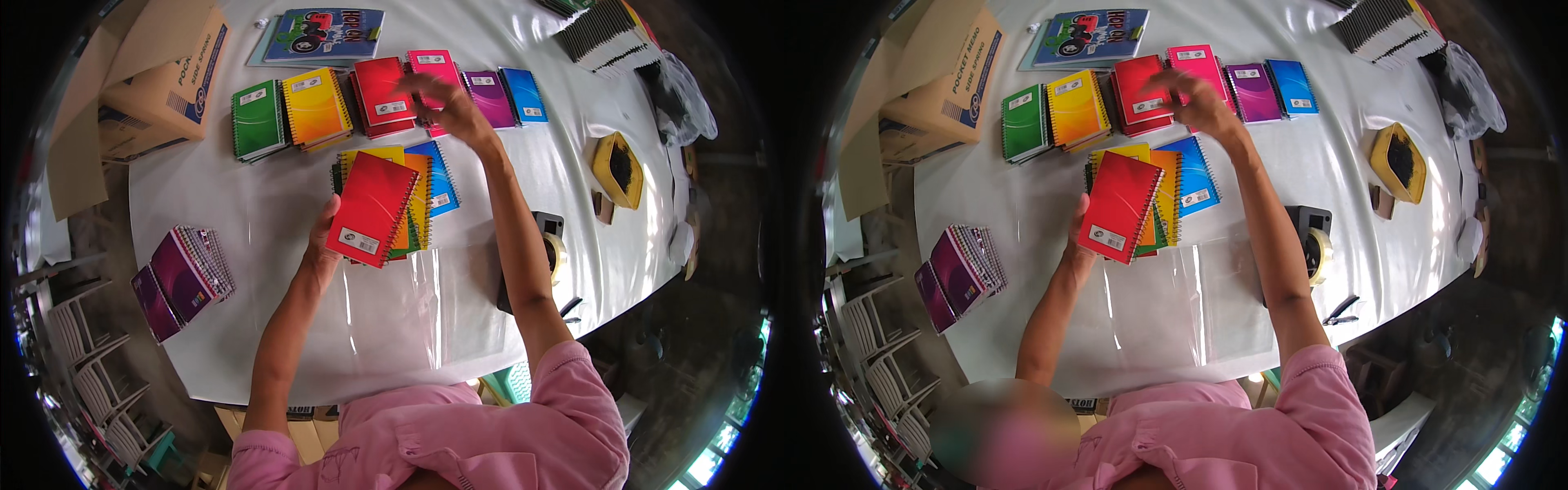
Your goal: The person places stacks of colorful spiral-bound notebooks into clear plastic sleeves on a white table. They smooth the sleeves and seal them with tape from a dispenser, repeating the process for multiple stacks.
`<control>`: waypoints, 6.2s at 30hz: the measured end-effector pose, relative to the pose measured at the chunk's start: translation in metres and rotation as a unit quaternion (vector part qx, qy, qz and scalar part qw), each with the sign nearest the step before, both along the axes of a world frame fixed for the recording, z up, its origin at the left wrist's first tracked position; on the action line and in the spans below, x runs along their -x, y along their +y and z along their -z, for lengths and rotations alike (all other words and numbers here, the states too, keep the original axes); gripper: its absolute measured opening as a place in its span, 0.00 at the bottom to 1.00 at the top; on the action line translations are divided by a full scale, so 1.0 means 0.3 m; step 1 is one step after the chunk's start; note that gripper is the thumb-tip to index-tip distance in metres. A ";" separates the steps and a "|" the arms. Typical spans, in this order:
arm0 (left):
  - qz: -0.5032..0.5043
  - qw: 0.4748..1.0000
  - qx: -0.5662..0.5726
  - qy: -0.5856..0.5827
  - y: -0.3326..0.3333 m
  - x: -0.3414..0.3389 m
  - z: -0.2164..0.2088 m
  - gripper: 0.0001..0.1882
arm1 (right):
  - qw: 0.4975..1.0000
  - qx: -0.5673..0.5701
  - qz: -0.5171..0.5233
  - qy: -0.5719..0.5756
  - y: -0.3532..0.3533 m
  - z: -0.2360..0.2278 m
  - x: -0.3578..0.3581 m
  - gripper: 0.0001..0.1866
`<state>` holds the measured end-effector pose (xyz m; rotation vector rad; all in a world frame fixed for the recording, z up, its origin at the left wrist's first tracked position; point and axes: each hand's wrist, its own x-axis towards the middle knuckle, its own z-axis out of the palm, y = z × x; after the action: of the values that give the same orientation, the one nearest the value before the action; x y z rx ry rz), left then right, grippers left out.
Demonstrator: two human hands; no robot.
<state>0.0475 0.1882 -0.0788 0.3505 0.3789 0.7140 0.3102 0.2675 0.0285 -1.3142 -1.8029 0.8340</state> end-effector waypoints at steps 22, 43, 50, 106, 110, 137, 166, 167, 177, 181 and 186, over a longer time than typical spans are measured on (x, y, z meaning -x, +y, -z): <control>-0.043 0.996 0.046 0.057 0.009 -0.090 0.020 0.35 | 0.774 0.036 0.503 -0.383 -0.053 0.114 -0.812 0.22; 0.107 0.994 0.002 -0.033 -0.467 0.129 -0.081 0.37 | 0.972 -0.050 -0.078 -0.216 -0.907 -0.358 0.272 0.13; 0.122 0.991 0.011 -0.048 -0.683 0.152 -0.187 0.51 | 0.968 0.080 0.238 -0.027 -1.105 -0.163 0.260 0.57; 0.213 0.862 -0.404 0.219 -0.481 0.049 -0.339 0.43 | 0.970 0.050 0.158 0.179 -1.256 0.282 0.372 0.44; 0.232 0.853 -0.415 0.213 -0.468 0.050 -0.350 0.43 | 0.963 0.062 0.169 0.199 -1.261 0.281 0.379 0.44; 0.252 0.863 -0.402 0.172 -0.497 0.128 -0.265 0.55 | 0.941 0.111 0.214 0.238 -1.255 0.243 0.398 0.45; 0.043 0.531 -0.528 0.662 -0.656 0.117 -0.077 0.35 | 0.854 0.028 0.408 -0.322 0.086 0.267 -0.229 0.32; 0.048 0.531 -0.529 0.661 -0.653 0.115 -0.093 0.33 | 0.861 -0.012 0.418 -0.289 0.074 0.244 -0.224 0.30; -0.221 0.892 -0.112 0.377 -0.636 0.331 -0.172 0.25 | 0.896 0.166 0.280 0.301 -0.802 -0.151 0.215 0.12; -0.256 0.872 -0.137 0.395 -0.610 0.410 -0.244 0.23 | 0.796 0.182 0.349 0.459 -1.077 -0.078 0.428 0.08; -0.243 0.885 -0.174 0.358 -0.620 0.394 -0.305 0.23 | 0.901 0.141 0.388 0.130 -1.262 0.038 0.509 0.20</control>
<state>-0.0707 0.0022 0.0127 0.8883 1.0744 1.1404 0.1575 -0.1111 0.0171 -1.8168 -0.8309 0.7683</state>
